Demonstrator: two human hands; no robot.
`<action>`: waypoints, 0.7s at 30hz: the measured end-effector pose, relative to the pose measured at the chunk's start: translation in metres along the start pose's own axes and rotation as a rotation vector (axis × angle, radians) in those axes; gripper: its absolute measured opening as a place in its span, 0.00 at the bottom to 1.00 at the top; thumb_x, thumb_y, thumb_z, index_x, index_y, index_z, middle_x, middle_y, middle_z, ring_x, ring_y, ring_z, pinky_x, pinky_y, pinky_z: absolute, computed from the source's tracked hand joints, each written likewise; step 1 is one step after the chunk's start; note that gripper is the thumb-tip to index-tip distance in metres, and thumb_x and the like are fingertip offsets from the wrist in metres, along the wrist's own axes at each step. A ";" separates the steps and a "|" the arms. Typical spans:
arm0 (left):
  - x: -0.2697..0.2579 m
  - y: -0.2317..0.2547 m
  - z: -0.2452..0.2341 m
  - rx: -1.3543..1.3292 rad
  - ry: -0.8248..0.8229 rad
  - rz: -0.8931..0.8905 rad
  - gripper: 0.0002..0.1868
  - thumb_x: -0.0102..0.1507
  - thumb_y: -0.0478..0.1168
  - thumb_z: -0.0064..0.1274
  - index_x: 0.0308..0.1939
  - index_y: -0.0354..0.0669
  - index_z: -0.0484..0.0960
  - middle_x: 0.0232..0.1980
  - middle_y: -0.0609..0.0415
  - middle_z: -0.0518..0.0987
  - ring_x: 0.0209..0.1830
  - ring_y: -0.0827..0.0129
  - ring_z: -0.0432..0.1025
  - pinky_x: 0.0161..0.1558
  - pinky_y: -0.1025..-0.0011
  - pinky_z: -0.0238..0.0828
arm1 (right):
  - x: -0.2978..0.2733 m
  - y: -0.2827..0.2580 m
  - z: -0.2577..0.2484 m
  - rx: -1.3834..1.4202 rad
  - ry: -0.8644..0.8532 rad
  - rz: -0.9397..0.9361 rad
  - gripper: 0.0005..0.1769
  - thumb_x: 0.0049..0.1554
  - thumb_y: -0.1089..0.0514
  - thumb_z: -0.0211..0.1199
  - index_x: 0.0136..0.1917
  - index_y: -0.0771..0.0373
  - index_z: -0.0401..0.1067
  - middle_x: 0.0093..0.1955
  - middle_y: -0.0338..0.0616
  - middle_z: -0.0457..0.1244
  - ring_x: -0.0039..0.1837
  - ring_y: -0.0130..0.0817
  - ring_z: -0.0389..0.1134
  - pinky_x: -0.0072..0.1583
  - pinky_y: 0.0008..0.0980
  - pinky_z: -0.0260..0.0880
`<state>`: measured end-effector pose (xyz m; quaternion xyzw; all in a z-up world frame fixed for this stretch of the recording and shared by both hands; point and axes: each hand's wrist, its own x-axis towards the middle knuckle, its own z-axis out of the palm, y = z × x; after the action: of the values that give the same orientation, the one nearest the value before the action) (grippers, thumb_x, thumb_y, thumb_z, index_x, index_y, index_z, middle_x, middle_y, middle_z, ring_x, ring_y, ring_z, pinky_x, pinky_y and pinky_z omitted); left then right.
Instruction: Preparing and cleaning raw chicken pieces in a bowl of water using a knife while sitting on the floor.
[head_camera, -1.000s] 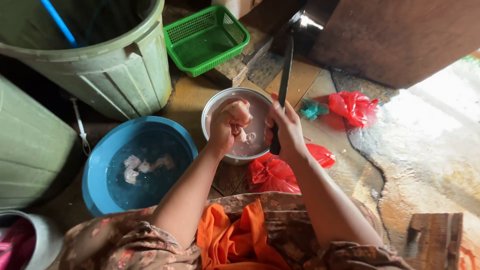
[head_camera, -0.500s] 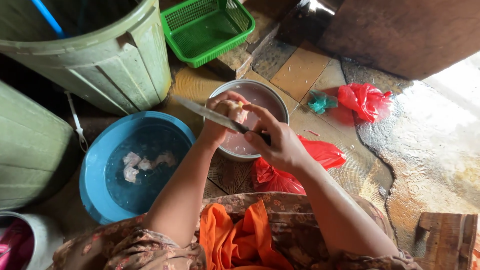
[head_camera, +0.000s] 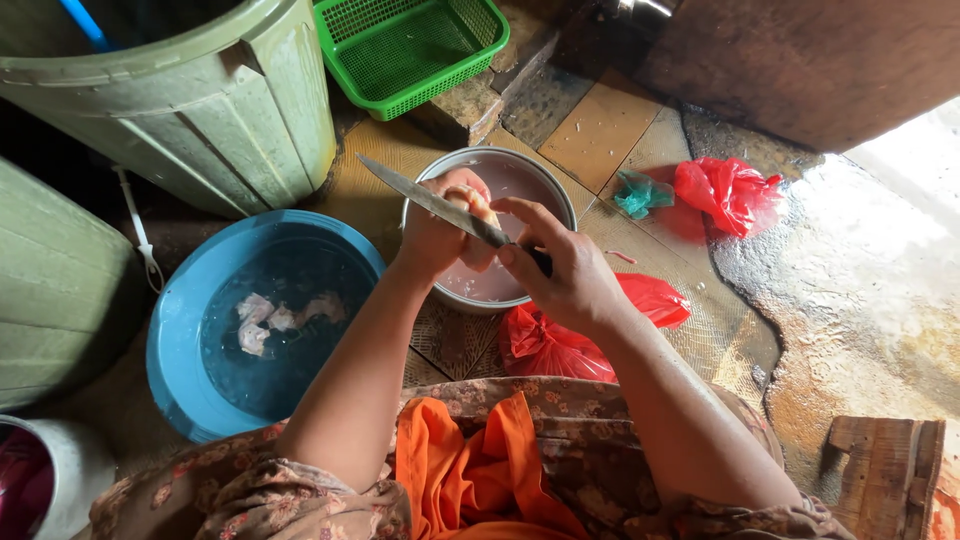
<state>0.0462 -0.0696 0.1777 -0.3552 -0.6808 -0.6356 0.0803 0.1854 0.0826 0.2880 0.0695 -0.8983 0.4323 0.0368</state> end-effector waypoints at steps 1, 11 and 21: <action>0.000 0.001 0.001 0.000 0.001 0.001 0.09 0.66 0.37 0.46 0.33 0.37 0.78 0.30 0.52 0.80 0.27 0.72 0.76 0.31 0.73 0.74 | 0.000 0.001 -0.001 -0.001 0.000 -0.001 0.27 0.63 0.51 0.61 0.74 0.55 0.63 0.34 0.40 0.64 0.35 0.30 0.65 0.41 0.32 0.65; -0.014 -0.038 0.014 -0.796 0.002 -0.446 0.12 0.72 0.32 0.41 0.35 0.32 0.75 0.26 0.50 0.74 0.20 0.67 0.69 0.22 0.68 0.66 | 0.008 0.008 -0.001 -0.052 -0.006 0.019 0.24 0.63 0.52 0.59 0.72 0.53 0.66 0.34 0.42 0.64 0.35 0.32 0.66 0.41 0.33 0.66; -0.006 -0.007 0.009 -0.715 -0.012 -0.448 0.14 0.70 0.32 0.36 0.34 0.32 0.75 0.21 0.50 0.73 0.15 0.67 0.69 0.14 0.68 0.63 | 0.007 0.026 0.002 0.131 -0.011 -0.070 0.29 0.66 0.51 0.59 0.77 0.54 0.59 0.36 0.39 0.63 0.38 0.27 0.62 0.42 0.29 0.63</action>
<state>0.0495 -0.0633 0.1673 -0.2076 -0.4784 -0.8313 -0.1922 0.1740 0.0959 0.2678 0.1057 -0.8653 0.4882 0.0425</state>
